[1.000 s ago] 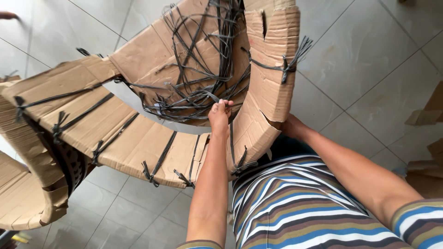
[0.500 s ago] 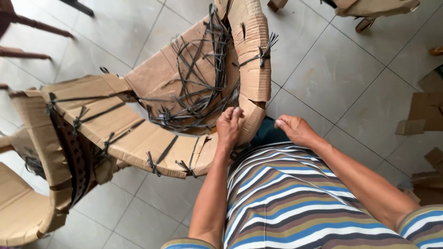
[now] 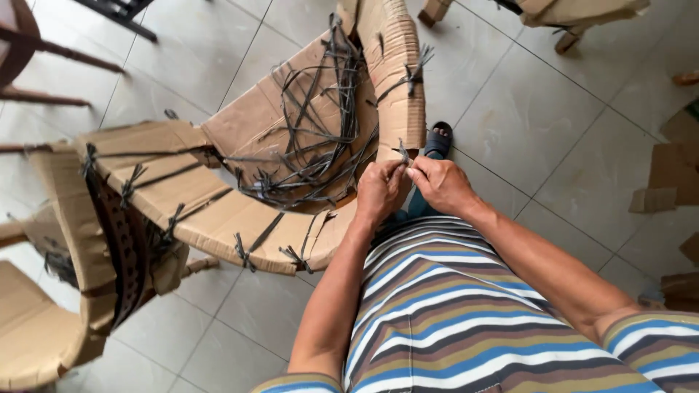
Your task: Weaving black plastic strips onto a cardboard chair frame
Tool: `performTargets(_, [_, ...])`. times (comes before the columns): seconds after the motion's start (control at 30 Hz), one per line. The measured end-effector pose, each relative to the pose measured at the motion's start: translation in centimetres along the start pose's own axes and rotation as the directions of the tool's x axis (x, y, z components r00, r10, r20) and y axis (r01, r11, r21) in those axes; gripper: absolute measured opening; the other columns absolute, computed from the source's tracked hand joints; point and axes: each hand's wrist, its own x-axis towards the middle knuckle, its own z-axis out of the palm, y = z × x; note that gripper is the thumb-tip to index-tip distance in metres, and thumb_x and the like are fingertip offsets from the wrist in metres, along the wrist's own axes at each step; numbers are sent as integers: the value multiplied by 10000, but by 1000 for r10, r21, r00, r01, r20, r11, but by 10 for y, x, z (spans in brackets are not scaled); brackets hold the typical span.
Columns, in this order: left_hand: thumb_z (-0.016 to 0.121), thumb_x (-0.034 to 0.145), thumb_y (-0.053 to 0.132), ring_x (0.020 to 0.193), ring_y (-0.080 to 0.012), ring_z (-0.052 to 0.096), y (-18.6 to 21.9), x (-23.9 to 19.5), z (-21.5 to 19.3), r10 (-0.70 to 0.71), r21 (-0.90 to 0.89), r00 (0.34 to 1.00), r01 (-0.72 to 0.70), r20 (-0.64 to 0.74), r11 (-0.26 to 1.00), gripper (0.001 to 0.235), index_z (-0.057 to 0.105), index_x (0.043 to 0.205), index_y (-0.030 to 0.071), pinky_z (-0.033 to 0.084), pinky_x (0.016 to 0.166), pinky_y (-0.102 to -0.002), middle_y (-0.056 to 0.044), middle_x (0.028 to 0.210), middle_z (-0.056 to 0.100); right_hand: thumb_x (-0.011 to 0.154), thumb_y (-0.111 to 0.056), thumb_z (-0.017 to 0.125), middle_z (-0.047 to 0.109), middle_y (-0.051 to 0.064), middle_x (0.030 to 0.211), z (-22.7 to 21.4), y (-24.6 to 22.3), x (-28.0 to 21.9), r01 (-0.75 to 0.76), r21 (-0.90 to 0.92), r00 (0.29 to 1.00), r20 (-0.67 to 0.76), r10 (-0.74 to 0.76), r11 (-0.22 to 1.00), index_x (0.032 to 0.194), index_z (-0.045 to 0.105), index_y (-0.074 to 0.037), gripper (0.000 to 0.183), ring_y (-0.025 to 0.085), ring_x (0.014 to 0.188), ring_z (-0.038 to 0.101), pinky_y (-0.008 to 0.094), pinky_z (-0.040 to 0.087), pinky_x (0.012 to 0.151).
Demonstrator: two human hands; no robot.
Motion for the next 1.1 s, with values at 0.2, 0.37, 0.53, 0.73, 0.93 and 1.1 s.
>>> performTargets(0.2, [657,926,201,993,-288,668,21,-8,-4,180,35,982,-178,-52,983,239,766,1139,195,580,848,-429,-65,967,757,1005,-319,575,679,169,758,-14,-9,11,140,-101,989,72,-133,985,889,615,-142,215,398,816,704,512,537,677])
performTargets(0.37, [619,897,113,942,-283,660,2,-8,1,218,-44,976,-219,-27,975,223,774,1036,193,564,838,-395,-47,844,721,1006,-301,577,667,174,758,-17,-23,10,161,-40,986,49,-159,986,866,609,-144,213,389,814,703,489,538,663])
performTargets(0.53, [625,905,89,867,-296,634,-9,-12,6,281,-109,959,-283,-32,953,152,700,786,146,534,818,-375,-53,719,652,1033,-314,568,662,134,777,-13,-24,14,196,-24,980,48,-194,980,883,601,-165,213,365,833,702,465,540,669])
performTargets(0.73, [631,1013,270,996,-274,665,24,-14,-14,167,-73,985,-164,43,984,171,773,995,176,552,865,-408,-50,842,729,1092,-289,560,683,165,1113,-31,-19,26,319,161,946,-107,-304,934,1088,703,-120,221,388,1070,677,456,541,913])
performTargets(0.93, [619,1038,351,1062,-287,654,19,-13,-20,116,-83,990,-109,79,991,213,766,1050,197,541,926,-435,-34,910,749,1027,-193,637,667,115,844,-23,6,18,300,97,954,-13,-300,949,952,719,-141,122,366,897,697,447,561,792])
performTargets(1.1, [666,1006,378,1037,-275,668,10,-5,-20,88,-87,995,-84,46,993,185,771,1026,227,562,889,-443,-36,866,735,1053,-254,622,606,116,765,-19,19,7,150,46,983,-109,-144,988,886,639,-143,201,356,817,671,444,535,718])
